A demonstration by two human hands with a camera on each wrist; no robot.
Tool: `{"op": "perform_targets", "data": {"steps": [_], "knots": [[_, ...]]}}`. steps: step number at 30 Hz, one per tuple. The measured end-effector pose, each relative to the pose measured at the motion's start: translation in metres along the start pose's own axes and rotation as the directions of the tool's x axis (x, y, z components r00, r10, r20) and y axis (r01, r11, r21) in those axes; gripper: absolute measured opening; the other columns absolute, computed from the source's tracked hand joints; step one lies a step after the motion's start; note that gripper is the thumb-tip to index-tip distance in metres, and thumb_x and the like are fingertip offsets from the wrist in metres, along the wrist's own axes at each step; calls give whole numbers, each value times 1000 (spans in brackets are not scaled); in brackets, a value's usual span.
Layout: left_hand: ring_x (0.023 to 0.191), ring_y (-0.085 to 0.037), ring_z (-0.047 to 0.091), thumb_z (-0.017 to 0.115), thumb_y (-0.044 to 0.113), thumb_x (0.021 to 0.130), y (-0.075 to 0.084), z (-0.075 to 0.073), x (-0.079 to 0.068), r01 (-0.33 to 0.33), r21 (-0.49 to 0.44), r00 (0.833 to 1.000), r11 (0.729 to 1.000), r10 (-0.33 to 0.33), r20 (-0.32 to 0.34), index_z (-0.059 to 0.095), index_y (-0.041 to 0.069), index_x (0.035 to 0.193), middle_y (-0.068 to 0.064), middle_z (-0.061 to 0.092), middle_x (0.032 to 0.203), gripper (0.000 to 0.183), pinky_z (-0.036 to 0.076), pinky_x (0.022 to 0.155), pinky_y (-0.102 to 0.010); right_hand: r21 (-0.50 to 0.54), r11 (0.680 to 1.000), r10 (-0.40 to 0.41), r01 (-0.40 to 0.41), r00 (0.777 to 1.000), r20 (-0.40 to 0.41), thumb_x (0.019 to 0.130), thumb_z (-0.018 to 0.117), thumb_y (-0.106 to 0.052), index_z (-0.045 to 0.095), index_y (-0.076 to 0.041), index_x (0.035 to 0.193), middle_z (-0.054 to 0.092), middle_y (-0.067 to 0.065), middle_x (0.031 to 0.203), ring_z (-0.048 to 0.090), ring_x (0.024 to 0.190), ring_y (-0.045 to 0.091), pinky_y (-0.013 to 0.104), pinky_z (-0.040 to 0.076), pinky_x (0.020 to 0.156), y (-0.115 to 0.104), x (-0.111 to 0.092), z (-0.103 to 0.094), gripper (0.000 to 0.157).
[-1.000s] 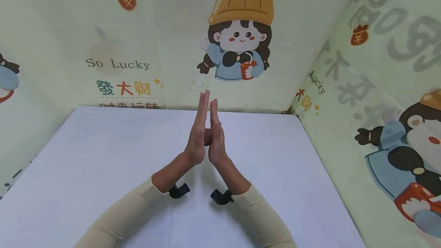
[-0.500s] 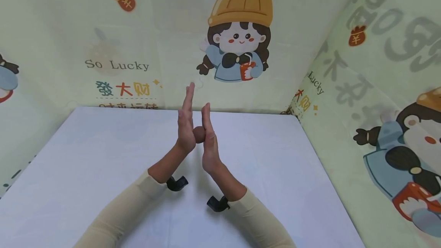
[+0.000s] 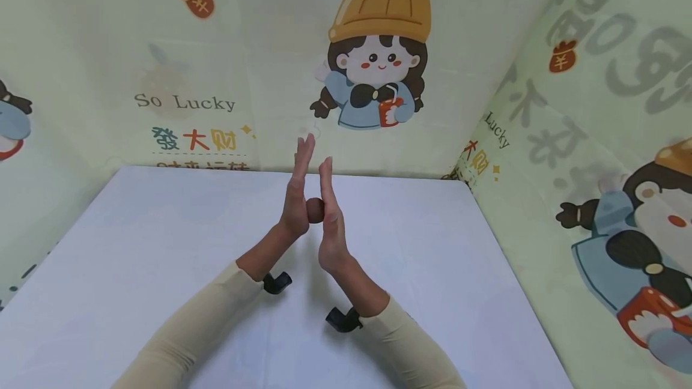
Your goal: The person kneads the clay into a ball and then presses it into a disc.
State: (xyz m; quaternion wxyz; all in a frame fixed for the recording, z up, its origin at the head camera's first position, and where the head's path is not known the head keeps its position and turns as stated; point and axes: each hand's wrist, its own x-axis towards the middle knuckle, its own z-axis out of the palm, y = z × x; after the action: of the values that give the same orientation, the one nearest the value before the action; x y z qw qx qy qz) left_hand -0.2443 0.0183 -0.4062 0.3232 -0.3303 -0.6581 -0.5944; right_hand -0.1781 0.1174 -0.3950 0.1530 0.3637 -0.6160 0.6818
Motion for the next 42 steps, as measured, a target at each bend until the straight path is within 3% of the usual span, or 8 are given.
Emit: {"op": "perform_targets", "data": {"steps": [6,11,23,34,42], "knots": [[161,-36,1,9,63,108,1,5,-4,-29,60,991,998,21,130,21,-6,163,-19,19,173,89,-2,125,-58,-46,999,-31,30,999,-16,104,13,-74,4,0,167,1,1,176,-3,161,29,48,0,127,-5,7,-6,97],[159,-43,1,7,64,108,2,10,-13,0,58,985,998,-10,174,19,-7,163,-21,19,172,90,-1,124,-62,-100,994,-37,34,999,-33,105,12,-73,5,-3,168,1,-1,176,-1,162,24,47,-1,127,-6,12,-11,95],[161,-26,-7,11,70,106,25,19,-27,134,-82,977,988,-118,178,5,0,167,-16,3,176,93,-1,124,-60,-101,995,9,-15,998,-65,102,14,-78,1,-5,168,-3,-2,176,-4,161,17,46,-5,126,-4,18,-23,99],[161,-21,-9,12,72,104,48,20,-26,179,-175,976,968,-152,157,2,7,169,-3,-2,177,92,-4,125,-56,-39,999,32,-34,998,-58,102,19,-79,-1,-6,168,-5,-3,176,-6,160,15,52,-6,125,1,19,-26,100],[161,-20,-8,14,72,105,59,17,-19,160,-213,984,964,-138,111,0,5,168,-4,-3,177,93,-3,125,-54,13,1000,26,-25,998,-51,103,20,-76,1,-2,167,-4,0,176,-5,161,18,55,-5,125,7,18,-21,99]]}}
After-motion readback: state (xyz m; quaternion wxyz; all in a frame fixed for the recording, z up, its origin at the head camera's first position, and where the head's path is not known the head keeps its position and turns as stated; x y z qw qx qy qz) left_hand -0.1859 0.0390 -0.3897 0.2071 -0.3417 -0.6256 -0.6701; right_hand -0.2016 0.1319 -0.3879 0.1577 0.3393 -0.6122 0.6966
